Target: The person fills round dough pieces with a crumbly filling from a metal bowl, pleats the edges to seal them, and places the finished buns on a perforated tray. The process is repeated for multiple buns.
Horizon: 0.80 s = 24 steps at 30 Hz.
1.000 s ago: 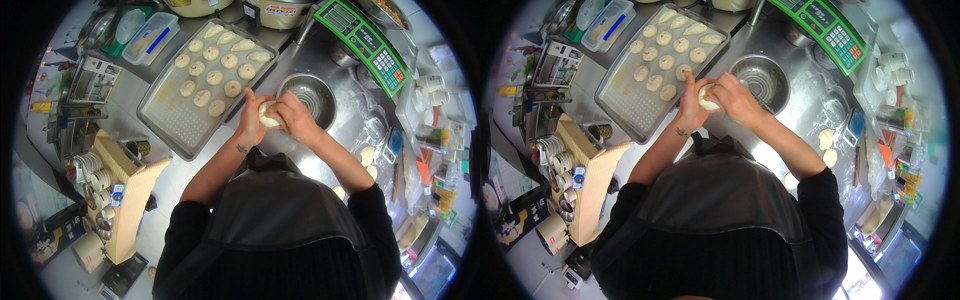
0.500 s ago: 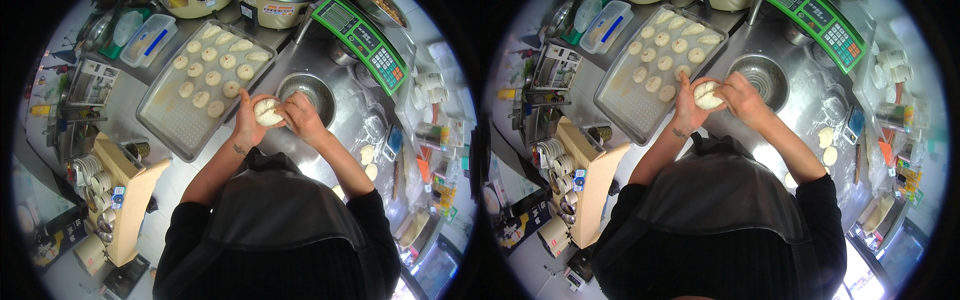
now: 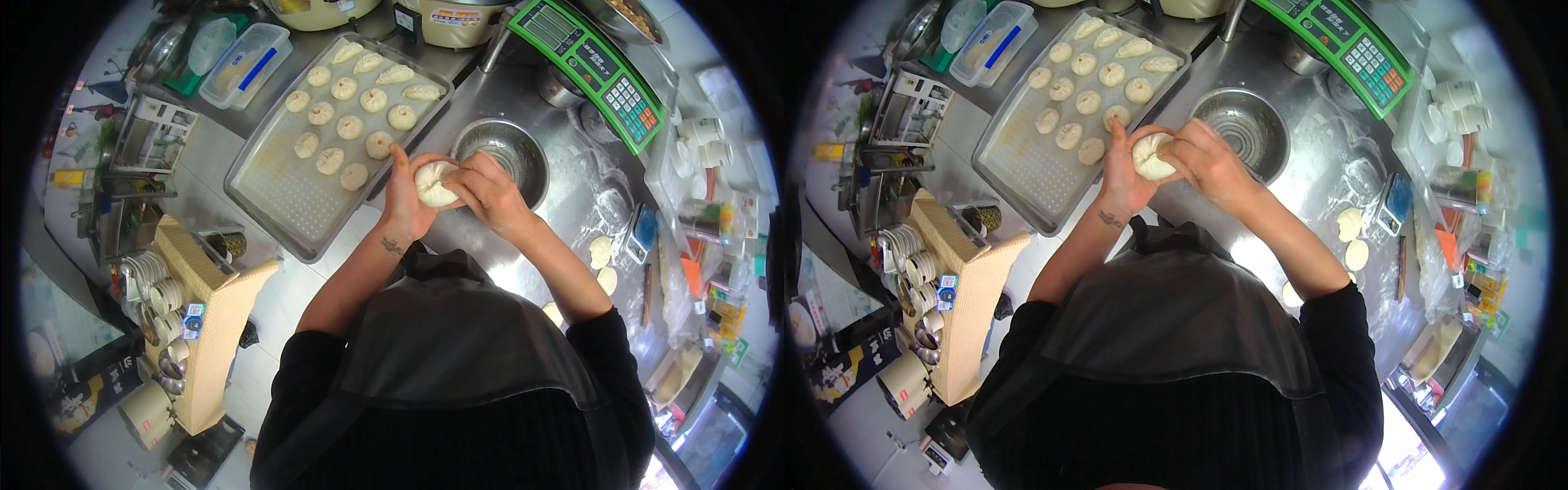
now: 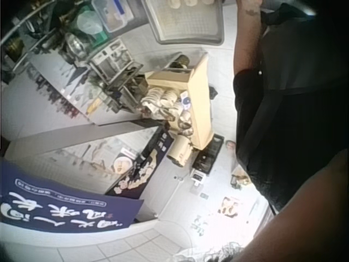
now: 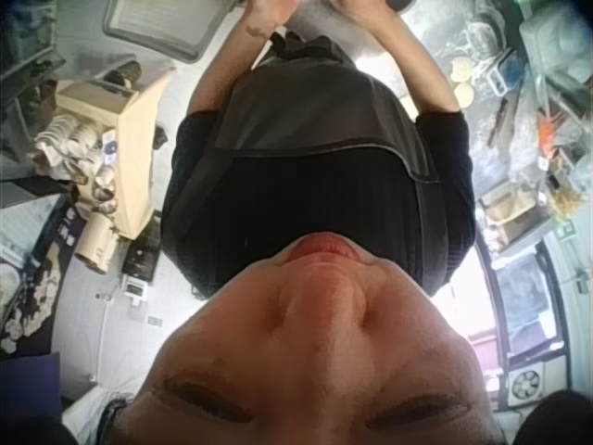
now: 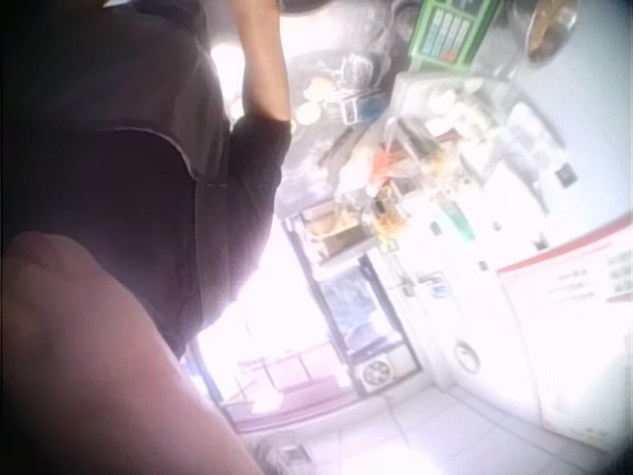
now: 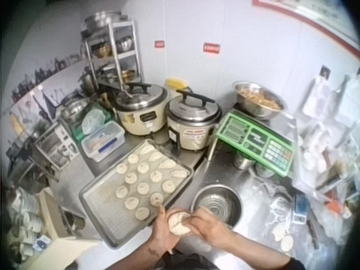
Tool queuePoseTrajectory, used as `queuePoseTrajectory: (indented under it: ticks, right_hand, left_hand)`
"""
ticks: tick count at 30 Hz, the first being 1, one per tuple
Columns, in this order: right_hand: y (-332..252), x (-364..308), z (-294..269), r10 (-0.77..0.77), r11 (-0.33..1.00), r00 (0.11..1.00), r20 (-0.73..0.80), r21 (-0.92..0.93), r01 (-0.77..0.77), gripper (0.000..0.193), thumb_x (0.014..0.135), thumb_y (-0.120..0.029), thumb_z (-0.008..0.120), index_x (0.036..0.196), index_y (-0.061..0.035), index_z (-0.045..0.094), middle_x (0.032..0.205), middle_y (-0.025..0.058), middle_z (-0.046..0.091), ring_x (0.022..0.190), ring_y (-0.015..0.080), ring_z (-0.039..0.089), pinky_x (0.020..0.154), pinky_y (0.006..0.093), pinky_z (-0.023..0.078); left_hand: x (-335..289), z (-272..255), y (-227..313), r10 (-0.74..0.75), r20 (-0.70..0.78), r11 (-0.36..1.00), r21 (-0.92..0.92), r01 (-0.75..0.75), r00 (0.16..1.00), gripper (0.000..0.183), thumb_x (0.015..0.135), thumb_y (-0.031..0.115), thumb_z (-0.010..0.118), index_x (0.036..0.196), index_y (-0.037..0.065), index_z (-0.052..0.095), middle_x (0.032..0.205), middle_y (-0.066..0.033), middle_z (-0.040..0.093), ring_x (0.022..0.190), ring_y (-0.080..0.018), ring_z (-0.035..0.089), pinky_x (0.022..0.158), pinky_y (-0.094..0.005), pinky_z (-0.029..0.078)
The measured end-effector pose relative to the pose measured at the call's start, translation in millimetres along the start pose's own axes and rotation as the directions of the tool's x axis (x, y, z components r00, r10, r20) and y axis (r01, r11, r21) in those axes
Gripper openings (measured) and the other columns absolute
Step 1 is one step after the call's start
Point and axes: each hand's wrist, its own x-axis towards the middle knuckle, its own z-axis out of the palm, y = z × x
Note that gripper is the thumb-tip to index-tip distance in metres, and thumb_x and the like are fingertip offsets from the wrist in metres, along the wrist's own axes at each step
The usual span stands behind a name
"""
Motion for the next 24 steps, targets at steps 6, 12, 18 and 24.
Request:
queuePoseTrajectory:
  ticks: [6, 12, 18, 24]
  right_hand:
    - [-18, -4, -3, 0.065, 0.998, 0.998, -0.006, -0.009, -0.065, 0.024, 0.075, -0.012, 0.077, 0.097, -0.005, 0.069, 0.087, 0.0065, 0.055, 0.083, 0.0261, 0.056, 0.072, 0.0372, 0.048]
    - [-25, -6, -3, 0.0, 0.999, 0.999, 0.043, 0.046, -0.002, 0.032, 0.077, -0.011, 0.078, 0.108, -0.0066, 0.07, 0.094, 0.006, 0.054, 0.086, 0.0225, 0.051, 0.078, 0.0332, 0.044]
    - [-6, -52, -24, 0.368, 0.894, 0.927, -0.075, 0.304, -0.33, 0.042, 0.088, -0.015, 0.07, 0.127, -0.0044, 0.059, 0.111, 0.0074, 0.055, 0.092, 0.0176, 0.052, 0.085, 0.0299, 0.045]
    - [66, -135, -68, 0.737, 0.674, 0.645, -0.201, 0.288, -0.68, 0.026, 0.099, -0.014, 0.059, 0.121, -0.001, 0.064, 0.108, 0.0089, 0.062, 0.095, 0.0159, 0.061, 0.086, 0.0271, 0.048]
  left_hand:
    - [-9, 2, -6, 0.055, -0.006, 0.998, 0.044, -0.055, 0.998, 0.089, 0.093, 0.078, 0.016, 0.111, 0.002, 0.06, 0.108, -0.0113, 0.063, 0.104, -0.0236, 0.062, 0.089, -0.0427, 0.053]
    - [-28, 15, -14, 0.078, -0.082, 0.996, 0.057, -0.073, 0.994, 0.087, 0.093, 0.076, 0.017, 0.109, 0.002, 0.06, 0.106, -0.0117, 0.063, 0.102, -0.0244, 0.063, 0.088, -0.041, 0.054]
    - [-45, 7, -26, 0.12, -0.099, 0.991, 0.063, -0.114, 0.988, 0.087, 0.092, 0.077, 0.02, 0.111, 0.001, 0.058, 0.105, -0.0149, 0.062, 0.101, -0.0297, 0.064, 0.092, -0.055, 0.054]
    - [-71, -23, -44, 0.084, -0.163, 0.996, 0.023, -0.082, 0.983, 0.087, 0.093, 0.076, 0.02, 0.113, 0.0, 0.058, 0.102, -0.016, 0.064, 0.103, -0.0357, 0.064, 0.095, -0.0567, 0.051]
